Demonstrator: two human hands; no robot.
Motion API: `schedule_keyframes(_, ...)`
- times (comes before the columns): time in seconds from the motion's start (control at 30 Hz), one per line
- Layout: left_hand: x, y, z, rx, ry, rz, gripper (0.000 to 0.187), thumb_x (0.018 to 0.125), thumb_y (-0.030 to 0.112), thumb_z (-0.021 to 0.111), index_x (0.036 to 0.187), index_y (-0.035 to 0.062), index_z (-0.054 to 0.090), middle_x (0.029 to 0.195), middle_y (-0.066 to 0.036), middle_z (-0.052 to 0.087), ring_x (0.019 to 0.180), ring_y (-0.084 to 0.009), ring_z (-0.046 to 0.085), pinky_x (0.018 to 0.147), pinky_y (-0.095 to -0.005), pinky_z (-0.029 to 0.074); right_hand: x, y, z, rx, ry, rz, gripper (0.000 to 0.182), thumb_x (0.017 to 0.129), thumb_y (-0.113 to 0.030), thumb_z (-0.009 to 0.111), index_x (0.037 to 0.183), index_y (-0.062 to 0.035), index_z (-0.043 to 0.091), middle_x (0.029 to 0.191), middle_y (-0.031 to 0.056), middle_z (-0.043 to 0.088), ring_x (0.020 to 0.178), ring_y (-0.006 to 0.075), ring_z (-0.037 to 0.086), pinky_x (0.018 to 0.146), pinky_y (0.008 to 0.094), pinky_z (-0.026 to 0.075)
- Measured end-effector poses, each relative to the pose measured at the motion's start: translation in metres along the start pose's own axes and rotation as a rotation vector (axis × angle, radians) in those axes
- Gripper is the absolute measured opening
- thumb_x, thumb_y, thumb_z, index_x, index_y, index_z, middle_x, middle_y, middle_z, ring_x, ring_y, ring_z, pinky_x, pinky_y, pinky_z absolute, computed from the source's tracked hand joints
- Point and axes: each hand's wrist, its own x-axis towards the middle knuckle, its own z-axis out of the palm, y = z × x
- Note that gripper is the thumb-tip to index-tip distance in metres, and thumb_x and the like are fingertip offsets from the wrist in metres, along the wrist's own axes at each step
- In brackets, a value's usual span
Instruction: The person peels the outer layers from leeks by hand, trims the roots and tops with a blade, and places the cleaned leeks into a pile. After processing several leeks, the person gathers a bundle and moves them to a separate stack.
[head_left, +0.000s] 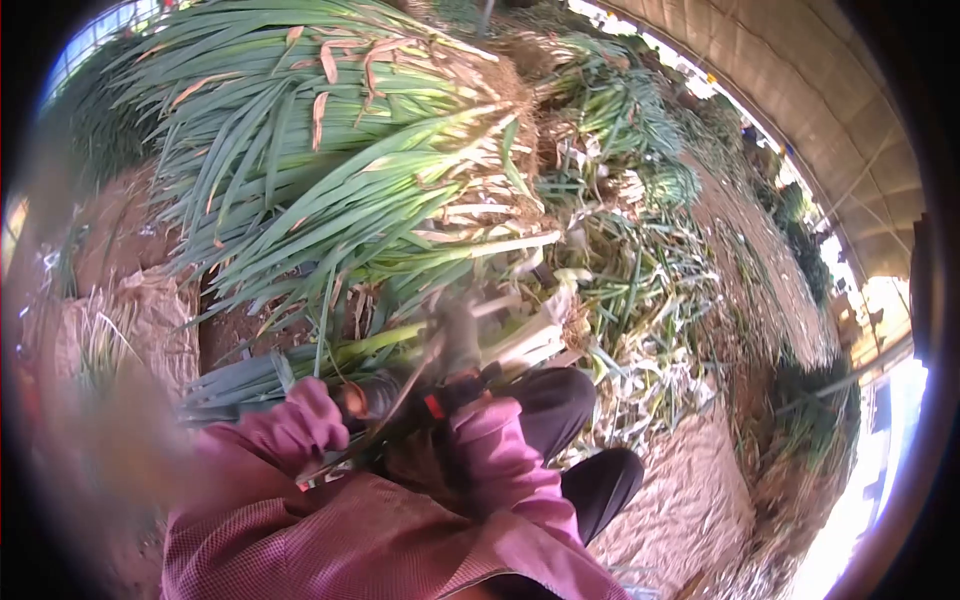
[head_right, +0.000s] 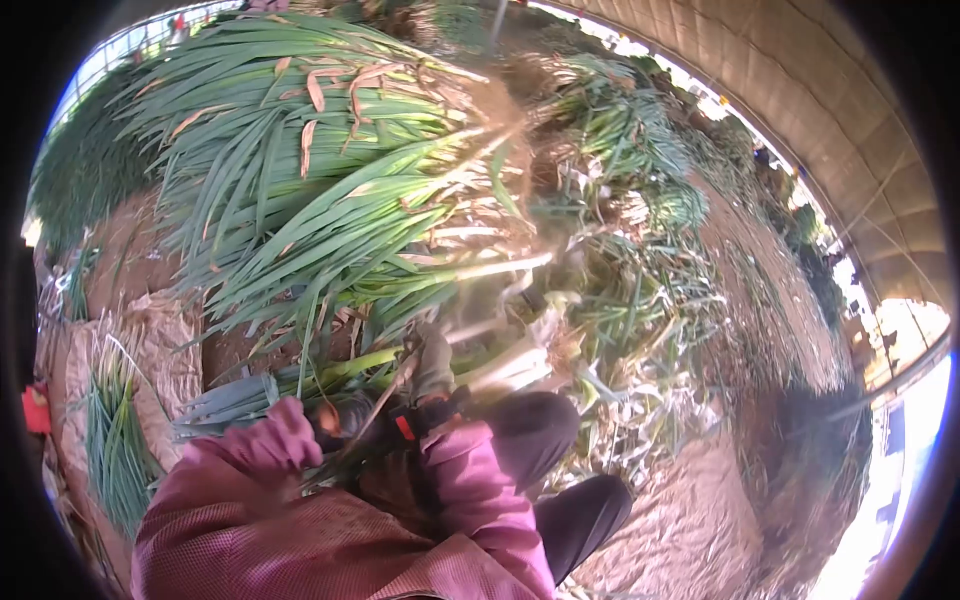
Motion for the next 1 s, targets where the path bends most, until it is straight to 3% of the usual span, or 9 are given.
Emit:
schedule_keyframes(0.1,0.007,-0.009,-0.046,0.079,-0.050,-0.019,0.021,0.087,0.016,0.053,0.103,0.0043,0.060,0.090,-0.013,0.063,0.079,-0.0275,0.063,0.067,-0.0427,0.051,0.017,0.019,-0.015,-0.009,0.087,-0.008,0.020,0.086,-0.022,0.066,0.089,-0.0052,0.056,0.061,0.0031,0.051,0.043,0.0157,0.046,0.038,0.0292,0.040)
schedule_keyframes(0.13,0.012,-0.016,-0.076,0.140,-0.495,-0.144,0.023,0.082,0.018,0.056,0.100,0.0045,0.061,0.100,-0.016,0.064,0.090,-0.0292,0.065,0.073,-0.0442,0.050,0.025,0.023,-0.018,-0.077,0.017,-0.023,0.021,0.085,-0.022,0.067,0.090,-0.0052,0.055,0.061,0.0032,0.051,0.042,0.0155,0.046,0.038,0.0289,0.040)
schedule_keyframes(0.2,0.035,-0.049,-0.069,0.104,-0.021,-0.314,0.025,0.081,0.021,0.058,0.100,0.0066,0.061,0.099,-0.019,0.061,0.091,-0.0314,0.062,0.076,-0.0445,0.049,0.025,0.028,-0.019,-0.080,-0.021,0.016,0.019,0.086,-0.021,0.066,0.090,-0.0056,0.055,0.063,0.0026,0.051,0.045,0.0147,0.046,0.039,0.0276,0.040)
schedule_keyframes(0.27,0.080,-0.083,-0.057,0.222,0.192,-0.377,0.025,0.080,0.021,0.059,0.101,0.0073,0.062,0.093,-0.017,0.060,0.089,-0.0316,0.061,0.074,-0.0443,0.049,0.013,0.024,-0.012,0.038,0.033,0.116,0.015,0.088,-0.018,0.064,0.090,-0.0064,0.056,0.068,0.0012,0.051,0.051,0.0135,0.047,0.043,0.0256,0.041)
schedule_keyframes(0.33,0.118,-0.102,-0.045,0.519,0.218,-0.442,0.024,0.087,0.018,0.053,0.104,0.0068,0.063,0.106,-0.016,0.060,0.097,-0.0316,0.060,0.082,-0.0443,0.049,0.018,0.025,-0.016,-0.055,0.008,0.096,0.019,0.087,-0.019,0.065,0.092,-0.0044,0.054,0.066,0.0024,0.050,0.047,0.0145,0.046,0.042,0.0271,0.041)
schedule_keyframes(0.53,0.178,-0.150,0.016,0.565,0.083,-0.555,0.031,0.084,0.024,0.056,0.109,0.0063,0.062,0.113,-0.020,0.055,0.106,-0.0324,0.055,0.082,-0.0451,0.050,0.016,0.022,-0.016,-0.077,-0.085,0.079,0.024,0.086,-0.021,0.068,0.094,-0.0026,0.055,0.065,0.0043,0.050,0.046,0.0159,0.048,0.042,0.0273,0.042)
schedule_keyframes(0.83,0.151,-0.138,0.010,0.476,0.194,-0.455,0.034,0.081,0.020,0.056,0.111,0.0034,0.059,0.095,-0.020,0.066,0.087,-0.0344,0.065,0.076,-0.0448,0.051,0.011,0.029,-0.007,-0.187,0.020,0.049,0.024,0.082,-0.022,0.070,0.085,-0.0023,0.057,0.061,0.0055,0.052,0.044,0.0172,0.048,0.041,0.0298,0.040)
schedule_keyframes(0.93,0.159,-0.137,-0.003,0.309,0.015,-0.493,0.025,0.080,0.022,0.057,0.097,0.0042,0.063,0.081,-0.020,0.067,0.073,-0.0349,0.066,0.066,-0.0450,0.052,0.013,0.024,-0.008,-0.110,0.070,0.043,0.025,0.082,-0.023,0.069,0.087,-0.0013,0.057,0.063,0.0061,0.053,0.046,0.0176,0.050,0.042,0.0298,0.041)
schedule_keyframes(1.0,0.144,-0.131,0.003,0.363,0.150,-0.408,0.024,0.079,0.025,0.060,0.093,0.0050,0.063,0.078,-0.018,0.067,0.071,-0.0350,0.066,0.065,-0.0460,0.052,0.012,0.019,-0.009,-0.097,0.099,0.029,0.025,0.084,-0.023,0.066,0.091,-0.0008,0.057,0.064,0.0051,0.052,0.048,0.0175,0.049,0.043,0.0295,0.041)
